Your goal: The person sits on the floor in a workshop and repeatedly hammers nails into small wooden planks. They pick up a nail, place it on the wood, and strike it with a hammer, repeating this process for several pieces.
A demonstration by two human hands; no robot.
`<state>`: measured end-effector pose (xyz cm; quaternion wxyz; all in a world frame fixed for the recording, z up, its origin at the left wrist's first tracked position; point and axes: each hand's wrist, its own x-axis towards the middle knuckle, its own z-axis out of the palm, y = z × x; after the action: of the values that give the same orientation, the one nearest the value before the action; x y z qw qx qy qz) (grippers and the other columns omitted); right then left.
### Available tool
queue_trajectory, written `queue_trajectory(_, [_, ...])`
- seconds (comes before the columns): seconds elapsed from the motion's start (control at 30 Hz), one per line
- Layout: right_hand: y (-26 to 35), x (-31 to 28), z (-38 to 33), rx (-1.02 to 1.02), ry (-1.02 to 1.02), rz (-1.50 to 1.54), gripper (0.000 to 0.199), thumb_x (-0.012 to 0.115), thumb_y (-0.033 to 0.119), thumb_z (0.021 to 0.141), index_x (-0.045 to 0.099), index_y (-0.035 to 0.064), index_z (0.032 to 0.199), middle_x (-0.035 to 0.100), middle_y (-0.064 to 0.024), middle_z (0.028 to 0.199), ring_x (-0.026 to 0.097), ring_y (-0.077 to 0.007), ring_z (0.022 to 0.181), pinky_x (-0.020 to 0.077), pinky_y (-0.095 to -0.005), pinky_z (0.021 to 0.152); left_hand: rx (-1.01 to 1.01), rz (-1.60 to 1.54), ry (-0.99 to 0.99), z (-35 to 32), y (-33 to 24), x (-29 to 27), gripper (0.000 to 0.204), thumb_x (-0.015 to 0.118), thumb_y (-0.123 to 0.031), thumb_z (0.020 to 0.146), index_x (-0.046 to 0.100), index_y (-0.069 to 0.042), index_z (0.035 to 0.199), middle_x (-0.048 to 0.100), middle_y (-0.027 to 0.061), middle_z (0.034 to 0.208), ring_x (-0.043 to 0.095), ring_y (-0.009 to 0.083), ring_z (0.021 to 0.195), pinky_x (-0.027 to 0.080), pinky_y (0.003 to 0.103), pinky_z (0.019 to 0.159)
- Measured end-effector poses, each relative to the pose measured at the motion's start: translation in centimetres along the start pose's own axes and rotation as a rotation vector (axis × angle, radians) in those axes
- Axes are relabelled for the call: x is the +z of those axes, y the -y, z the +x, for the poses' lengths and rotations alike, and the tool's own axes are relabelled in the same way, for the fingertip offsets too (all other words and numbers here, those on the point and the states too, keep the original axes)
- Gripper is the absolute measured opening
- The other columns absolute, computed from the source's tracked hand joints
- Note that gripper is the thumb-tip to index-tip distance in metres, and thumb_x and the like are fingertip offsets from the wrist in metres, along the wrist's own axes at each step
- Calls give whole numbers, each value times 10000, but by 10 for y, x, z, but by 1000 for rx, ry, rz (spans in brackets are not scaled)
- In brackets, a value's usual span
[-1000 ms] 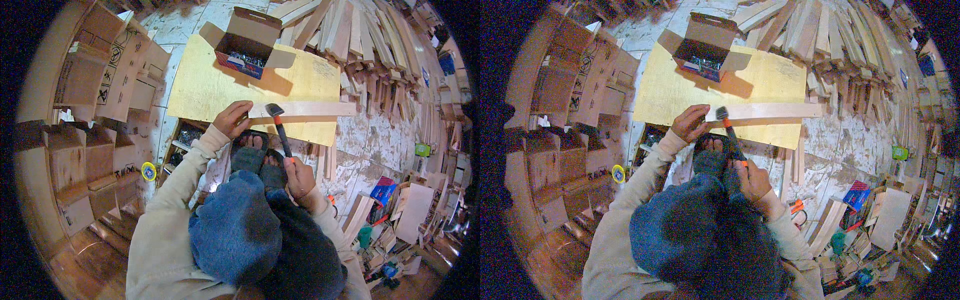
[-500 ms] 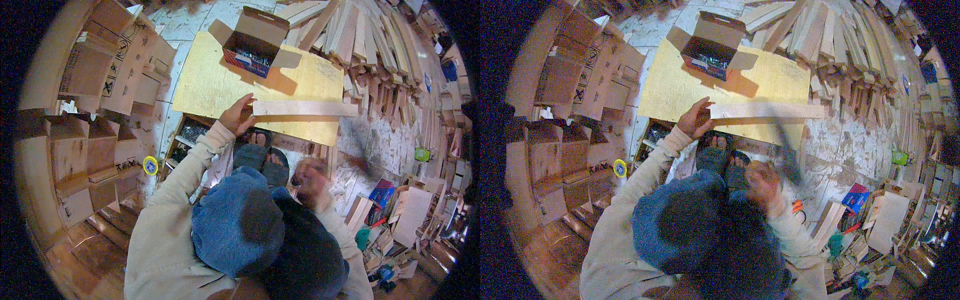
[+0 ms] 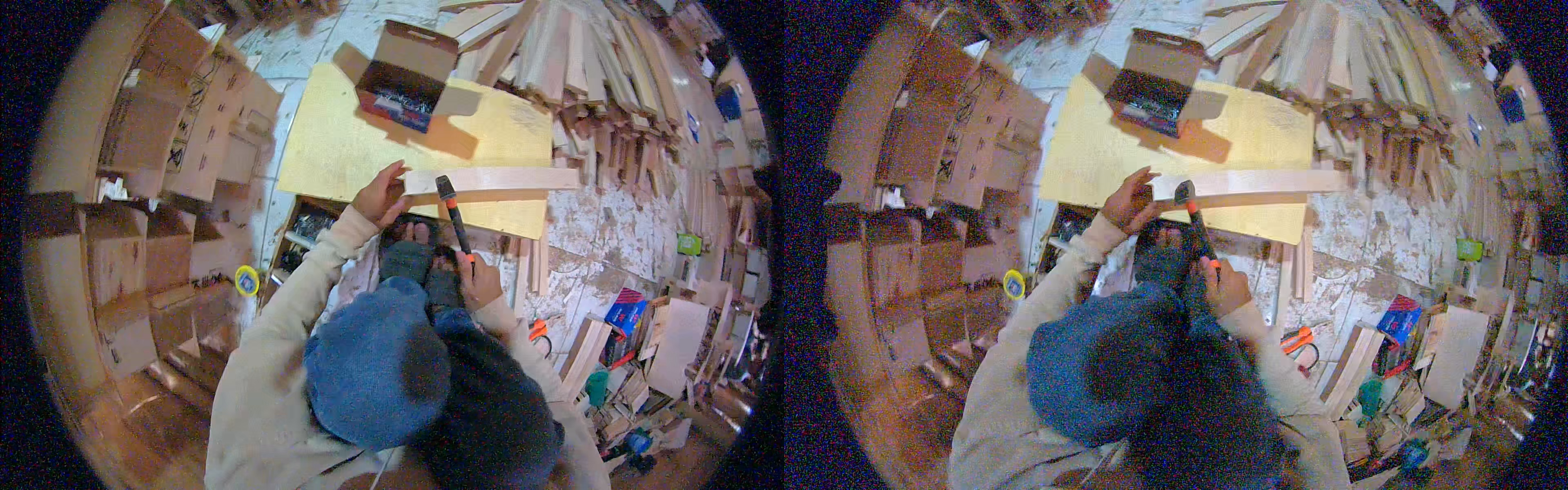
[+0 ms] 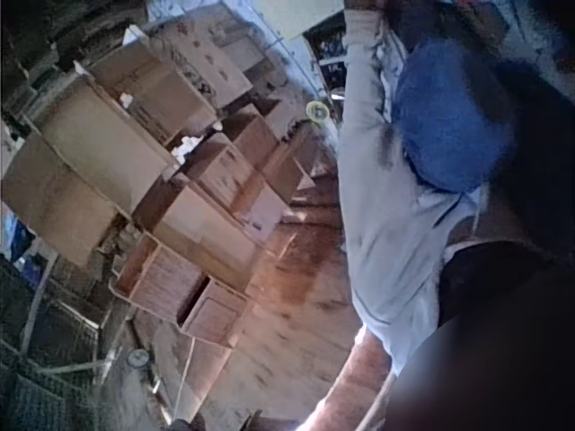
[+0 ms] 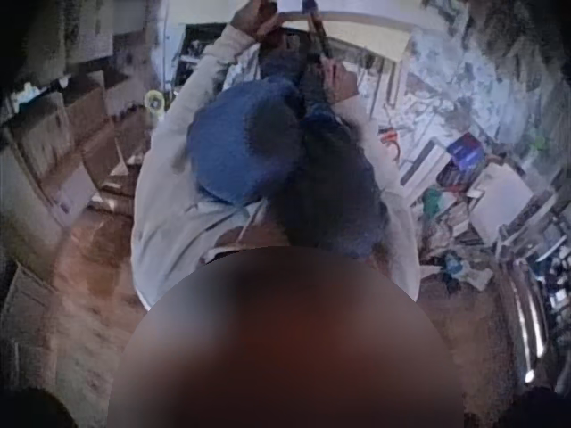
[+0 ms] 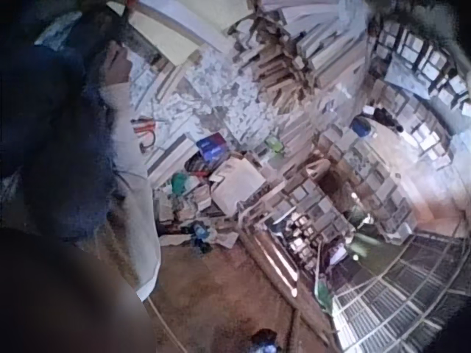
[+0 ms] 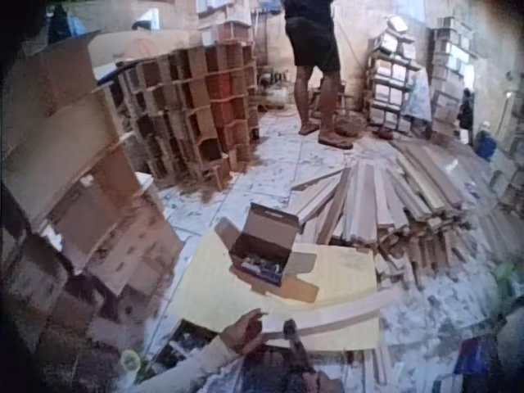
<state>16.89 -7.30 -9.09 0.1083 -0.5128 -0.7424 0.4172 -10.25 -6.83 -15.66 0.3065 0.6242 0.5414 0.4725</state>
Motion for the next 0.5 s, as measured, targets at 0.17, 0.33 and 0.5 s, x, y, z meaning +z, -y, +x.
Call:
queue_trajectory(0.17, [-27, -31, -16, 137, -154, -22, 420, 457, 389, 960, 586, 4, 854, 598, -261, 659, 599, -458, 633, 443, -544, 569, -59, -90, 20, -5, 11, -30, 639, 595, 11, 809, 304, -13, 1376, 550, 157, 1133, 585, 266, 982, 484, 327, 848])
queue_trajectory(0.33, [-13, -74, -25, 236, -350, 144, 454, 407, 406, 977, 576, 1, 864, 536, -179, 541, 544, -367, 489, 403, -460, 480, 92, 567, -23, -20, 0, -112, 555, 633, -87, 766, 475, -26, 1296, 534, 185, 1178, 559, 327, 1069, 479, 363, 886])
queue_trajectory(0.5, [-18, -67, -21, -353, -378, 905, 378, 436, 392, 976, 475, 62, 796, 451, -56, 574, 402, -155, 451, 320, -283, 396, -94, 566, 59, -22, -16, -124, 497, 657, -138, 784, 533, -50, 1257, 545, 174, 1200, 568, 334, 1060, 485, 371, 884])
